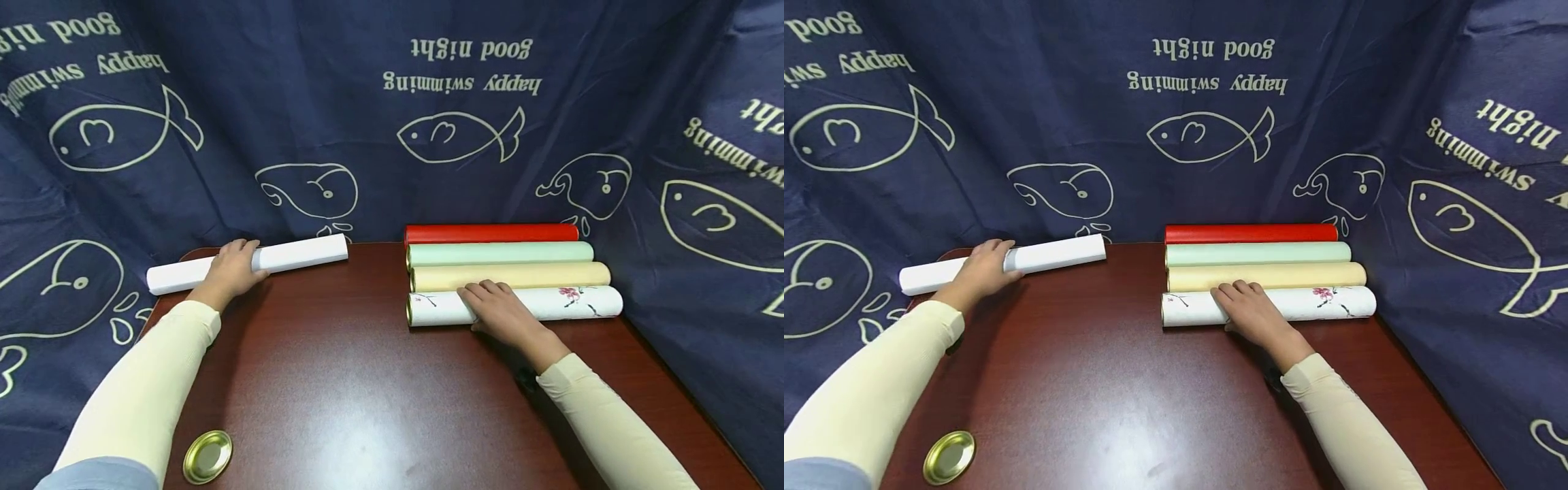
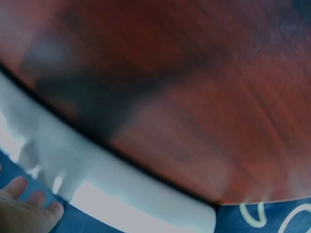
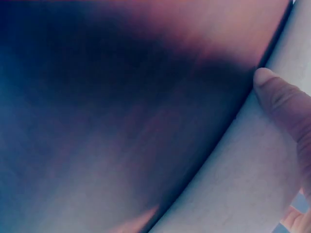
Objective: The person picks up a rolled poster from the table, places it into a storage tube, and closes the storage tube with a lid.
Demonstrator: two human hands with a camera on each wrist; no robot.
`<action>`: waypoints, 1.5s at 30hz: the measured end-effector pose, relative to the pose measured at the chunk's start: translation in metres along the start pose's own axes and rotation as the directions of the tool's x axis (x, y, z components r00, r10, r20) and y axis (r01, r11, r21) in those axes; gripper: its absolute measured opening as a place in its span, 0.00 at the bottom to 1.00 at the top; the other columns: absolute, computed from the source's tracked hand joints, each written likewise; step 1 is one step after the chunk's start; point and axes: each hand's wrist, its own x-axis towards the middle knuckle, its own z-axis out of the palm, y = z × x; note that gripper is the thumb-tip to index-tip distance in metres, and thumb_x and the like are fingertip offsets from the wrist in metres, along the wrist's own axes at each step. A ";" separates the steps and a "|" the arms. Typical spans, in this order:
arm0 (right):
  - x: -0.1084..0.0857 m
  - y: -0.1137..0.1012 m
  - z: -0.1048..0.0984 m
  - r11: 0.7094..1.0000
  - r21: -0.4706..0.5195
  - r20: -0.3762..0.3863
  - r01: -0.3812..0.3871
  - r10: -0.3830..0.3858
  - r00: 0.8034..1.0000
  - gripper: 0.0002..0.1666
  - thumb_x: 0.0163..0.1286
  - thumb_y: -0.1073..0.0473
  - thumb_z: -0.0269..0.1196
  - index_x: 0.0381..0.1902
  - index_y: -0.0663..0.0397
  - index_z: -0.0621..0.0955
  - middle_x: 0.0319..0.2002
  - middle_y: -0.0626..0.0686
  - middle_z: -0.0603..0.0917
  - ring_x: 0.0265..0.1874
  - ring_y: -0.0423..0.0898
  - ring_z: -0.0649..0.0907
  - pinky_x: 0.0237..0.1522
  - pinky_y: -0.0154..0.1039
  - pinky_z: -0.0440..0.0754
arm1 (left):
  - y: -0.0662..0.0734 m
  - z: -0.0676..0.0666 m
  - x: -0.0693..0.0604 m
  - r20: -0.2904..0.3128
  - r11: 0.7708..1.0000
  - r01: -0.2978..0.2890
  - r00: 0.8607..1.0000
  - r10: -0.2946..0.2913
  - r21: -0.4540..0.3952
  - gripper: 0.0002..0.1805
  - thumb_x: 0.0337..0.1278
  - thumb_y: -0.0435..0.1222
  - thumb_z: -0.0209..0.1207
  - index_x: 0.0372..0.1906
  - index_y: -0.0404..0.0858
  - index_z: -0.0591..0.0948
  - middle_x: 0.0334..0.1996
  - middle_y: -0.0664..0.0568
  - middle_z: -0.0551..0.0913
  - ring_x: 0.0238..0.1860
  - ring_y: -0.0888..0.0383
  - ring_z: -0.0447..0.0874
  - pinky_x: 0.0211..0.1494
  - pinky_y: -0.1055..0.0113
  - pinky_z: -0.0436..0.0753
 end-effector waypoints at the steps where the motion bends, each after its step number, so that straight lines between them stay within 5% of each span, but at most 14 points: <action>1: 0.001 0.001 0.001 1.000 0.000 0.002 -0.005 0.005 1.000 0.50 0.43 0.56 0.81 0.64 0.59 0.73 0.56 0.55 0.78 0.53 0.58 0.76 0.50 0.58 0.74 | -0.002 0.003 -0.001 -0.008 1.000 0.001 1.000 -0.001 0.005 0.40 0.63 0.43 0.63 0.71 0.26 0.60 0.66 0.23 0.59 0.67 0.25 0.54 0.66 0.32 0.58; 7: 0.007 0.006 0.005 1.000 0.001 0.003 -0.016 0.016 1.000 0.50 0.43 0.56 0.82 0.64 0.58 0.73 0.57 0.55 0.78 0.54 0.58 0.75 0.51 0.59 0.74 | -0.012 0.013 -0.007 -0.044 0.997 0.027 0.999 -0.024 0.068 0.37 0.64 0.40 0.62 0.70 0.27 0.62 0.63 0.24 0.63 0.64 0.26 0.60 0.62 0.32 0.63; 15: 0.009 0.012 0.000 0.998 0.023 0.029 -0.051 0.050 0.998 0.51 0.45 0.54 0.81 0.68 0.55 0.72 0.58 0.56 0.76 0.57 0.59 0.74 0.54 0.60 0.72 | -0.014 0.008 -0.011 -0.011 0.995 0.038 0.999 -0.038 0.097 0.32 0.57 0.36 0.68 0.63 0.28 0.69 0.56 0.27 0.67 0.58 0.27 0.63 0.54 0.32 0.68; 23: 0.003 0.020 -0.003 0.993 0.052 0.042 -0.104 0.102 0.994 0.45 0.49 0.58 0.79 0.65 0.57 0.73 0.55 0.58 0.77 0.55 0.60 0.75 0.50 0.61 0.73 | -0.014 0.008 -0.014 0.012 0.995 -0.028 1.000 0.026 0.096 0.29 0.53 0.34 0.69 0.56 0.26 0.70 0.51 0.30 0.76 0.51 0.32 0.74 0.54 0.37 0.71; 29: 0.001 0.022 -0.006 0.982 0.123 0.048 -0.140 0.135 0.990 0.45 0.52 0.51 0.78 0.66 0.58 0.73 0.56 0.61 0.77 0.56 0.62 0.75 0.53 0.63 0.73 | -0.010 0.009 -0.020 0.032 0.987 -0.104 0.994 0.101 0.120 0.29 0.56 0.35 0.69 0.58 0.27 0.71 0.52 0.31 0.78 0.51 0.35 0.76 0.55 0.40 0.72; 35: 0.007 0.030 -0.026 0.946 0.293 0.026 -0.137 0.135 0.990 0.40 0.57 0.49 0.75 0.61 0.66 0.76 0.55 0.65 0.78 0.55 0.64 0.76 0.58 0.61 0.72 | -0.001 0.008 -0.028 0.048 0.969 -0.200 0.980 0.195 0.147 0.31 0.59 0.38 0.65 0.64 0.29 0.70 0.57 0.31 0.75 0.55 0.33 0.75 0.57 0.38 0.73; 45: 0.037 0.070 -0.037 0.824 0.458 0.180 -0.333 0.281 0.943 0.36 0.69 0.51 0.66 0.66 0.69 0.71 0.63 0.69 0.72 0.63 0.66 0.71 0.64 0.61 0.65 | 0.013 0.011 -0.044 0.008 0.954 -0.283 0.959 0.283 0.100 0.22 0.56 0.37 0.67 0.52 0.32 0.73 0.55 0.34 0.75 0.52 0.36 0.76 0.50 0.41 0.77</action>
